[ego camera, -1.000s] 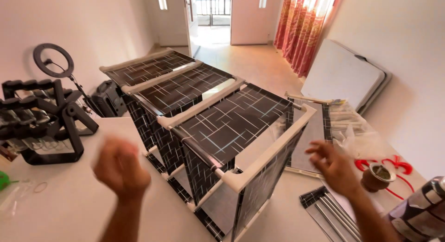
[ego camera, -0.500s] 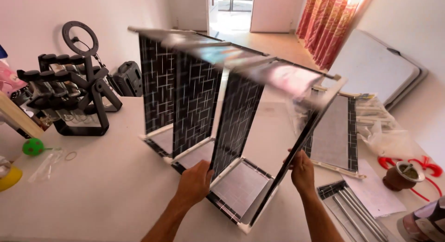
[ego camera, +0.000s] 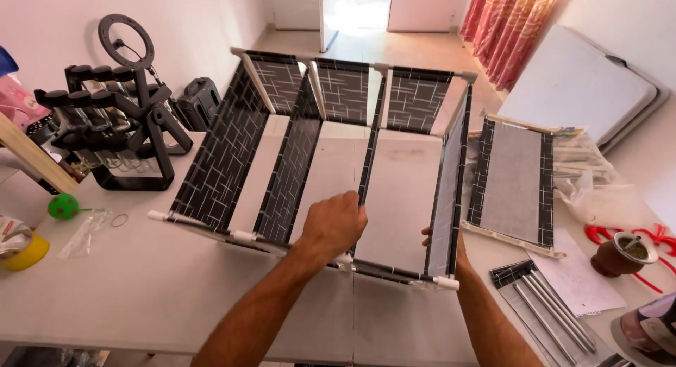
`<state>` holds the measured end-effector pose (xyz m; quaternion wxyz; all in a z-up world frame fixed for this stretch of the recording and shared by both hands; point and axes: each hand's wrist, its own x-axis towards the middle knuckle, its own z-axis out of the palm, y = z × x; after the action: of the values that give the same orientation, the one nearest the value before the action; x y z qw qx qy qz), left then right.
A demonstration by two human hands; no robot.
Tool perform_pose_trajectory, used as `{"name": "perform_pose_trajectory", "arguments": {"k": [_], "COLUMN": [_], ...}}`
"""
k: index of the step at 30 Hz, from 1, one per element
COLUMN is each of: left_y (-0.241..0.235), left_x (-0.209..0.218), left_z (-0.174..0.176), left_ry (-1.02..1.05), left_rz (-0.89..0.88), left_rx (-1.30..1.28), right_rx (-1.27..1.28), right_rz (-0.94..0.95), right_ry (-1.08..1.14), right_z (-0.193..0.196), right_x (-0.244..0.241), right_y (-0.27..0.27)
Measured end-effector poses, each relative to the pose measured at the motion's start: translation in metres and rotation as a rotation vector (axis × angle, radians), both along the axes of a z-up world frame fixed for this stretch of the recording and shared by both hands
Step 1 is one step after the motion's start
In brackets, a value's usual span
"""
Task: Assembling a modular tiled shelf by connecting plastic tubes and fabric panels on a table.
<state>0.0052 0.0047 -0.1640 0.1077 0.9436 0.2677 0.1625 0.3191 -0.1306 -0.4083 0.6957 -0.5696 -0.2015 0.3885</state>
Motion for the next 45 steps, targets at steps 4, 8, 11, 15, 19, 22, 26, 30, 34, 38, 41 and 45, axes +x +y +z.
{"name": "perform_pose_trajectory", "arguments": {"k": [4,8,11,15,19,22,26,30,34,38,41,45], "left_y": [0.010,0.027,0.028,0.036,0.049,0.010,-0.061,-0.061,-0.053,-0.051,-0.048,-0.046], "left_x": [0.017,0.040,0.049,0.062,0.064,0.044,0.036,0.042,0.042,0.041,0.040,0.039], "left_z": [0.030,0.030,0.030,0.023,0.007,0.033,0.009,-0.015,-0.024,-0.017,-0.016,-0.016], "left_ry": [0.157,0.251,0.335,0.340,0.190,-0.180,-0.215,-0.331,-0.447,-0.409,-0.382,-0.358], "left_rz": [-0.012,-0.050,-0.040,-0.047,-0.026,-0.140,-0.500,-0.633,-0.682,-0.747,-0.776,-0.818], "left_rx": [-0.098,-0.102,-0.095,-0.070,0.123,0.493,0.524,0.375,0.507,0.498,0.475,0.417], "right_rx": [-0.095,-0.367,-0.450,-0.416,-0.022,0.321,0.391,0.128,0.115,0.183,0.236,0.219], "right_rz": [-0.157,-0.063,0.036,0.072,-0.206,-0.188,-0.006,0.088,0.222,0.364,0.465,0.576], "right_ry": [-0.270,-0.622,-0.652,-0.601,-0.799,-1.359,-1.604,-1.834,-1.834,-1.777,-1.728,-1.724], "right_z": [-0.058,0.001,0.039,0.073,0.163,0.188,0.220,0.245,0.247,0.255,0.258,0.265], "right_x": [0.028,-0.003,-0.025,-0.022,-0.066,-0.080,-0.126,-0.141,-0.134,-0.122,-0.116,-0.114], "right_y": [0.003,-0.030,-0.047,-0.067,-0.098,-0.107,-0.092,-0.088,-0.085,-0.081,-0.078,-0.076]}}
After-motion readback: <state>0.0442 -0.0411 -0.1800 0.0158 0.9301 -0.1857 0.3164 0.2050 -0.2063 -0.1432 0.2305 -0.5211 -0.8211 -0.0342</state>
